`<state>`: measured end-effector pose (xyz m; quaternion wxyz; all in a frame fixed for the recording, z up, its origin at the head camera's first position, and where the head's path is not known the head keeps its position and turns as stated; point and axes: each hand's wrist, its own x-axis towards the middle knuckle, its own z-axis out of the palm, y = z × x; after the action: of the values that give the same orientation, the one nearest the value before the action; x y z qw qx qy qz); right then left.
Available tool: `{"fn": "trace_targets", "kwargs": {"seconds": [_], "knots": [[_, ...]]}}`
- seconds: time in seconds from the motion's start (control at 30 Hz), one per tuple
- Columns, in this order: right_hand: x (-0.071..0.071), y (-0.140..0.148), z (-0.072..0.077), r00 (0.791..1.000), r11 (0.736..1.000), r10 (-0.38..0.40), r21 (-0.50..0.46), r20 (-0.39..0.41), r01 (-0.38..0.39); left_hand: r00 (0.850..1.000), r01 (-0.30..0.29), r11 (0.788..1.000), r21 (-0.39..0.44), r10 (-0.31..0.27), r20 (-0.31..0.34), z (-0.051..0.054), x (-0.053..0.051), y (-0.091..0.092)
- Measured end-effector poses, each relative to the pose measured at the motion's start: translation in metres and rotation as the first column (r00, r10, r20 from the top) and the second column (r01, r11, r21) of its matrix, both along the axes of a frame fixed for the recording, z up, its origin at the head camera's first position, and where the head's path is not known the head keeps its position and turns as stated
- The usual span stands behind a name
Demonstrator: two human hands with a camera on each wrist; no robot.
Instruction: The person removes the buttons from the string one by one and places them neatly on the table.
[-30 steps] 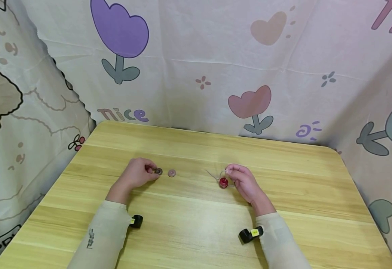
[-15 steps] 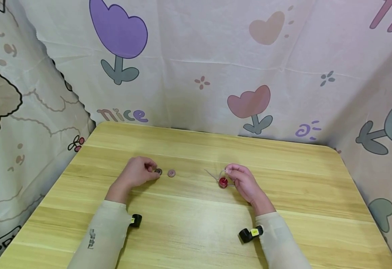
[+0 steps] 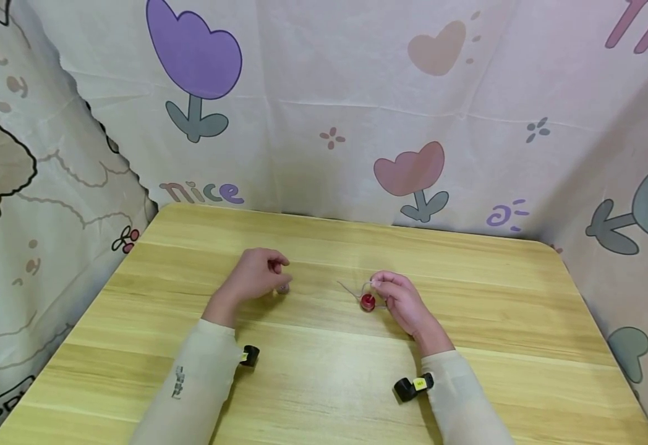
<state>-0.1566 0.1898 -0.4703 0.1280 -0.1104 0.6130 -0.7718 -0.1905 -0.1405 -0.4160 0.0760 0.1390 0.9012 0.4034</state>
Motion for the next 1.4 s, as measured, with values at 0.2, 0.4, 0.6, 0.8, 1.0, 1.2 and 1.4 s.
{"fn": "trace_targets", "kwargs": {"seconds": [0.2,0.4,0.6,0.8,1.0,1.2,1.4], "knots": [[0.001,0.000,0.001,1.000,1.000,-0.001,0.005,0.005,0.001,0.999,0.041,0.998,0.052,-0.042,0.024,0.003,-0.003,0.023],[0.002,-0.001,0.000,1.000,1.000,-0.005,0.001,0.005,0.005,0.994,0.106,0.993,0.054,-0.104,-0.040,0.006,-0.004,0.044],[0.002,-0.001,0.000,1.000,1.000,0.000,0.006,0.002,0.000,0.991,0.130,0.987,0.093,-0.127,-0.047,0.005,-0.001,0.062],[0.002,-0.002,0.000,1.000,1.000,0.005,0.008,-0.007,-0.005,0.990,0.137,0.984,0.116,-0.134,-0.031,0.000,0.002,0.075],[0.001,-0.002,-0.001,1.000,1.000,0.003,-0.002,-0.012,-0.003,0.986,0.164,0.978,0.129,-0.162,-0.031,-0.001,0.003,0.089],[-0.001,-0.003,-0.001,1.000,1.000,-0.003,-0.017,0.001,0.003,0.983,0.180,0.973,0.144,-0.181,-0.010,-0.002,0.007,0.100],[0.000,-0.002,0.001,1.000,1.000,-0.008,-0.020,-0.003,0.008,0.977,0.210,0.967,0.142,-0.211,-0.007,-0.005,0.010,0.111]]}}
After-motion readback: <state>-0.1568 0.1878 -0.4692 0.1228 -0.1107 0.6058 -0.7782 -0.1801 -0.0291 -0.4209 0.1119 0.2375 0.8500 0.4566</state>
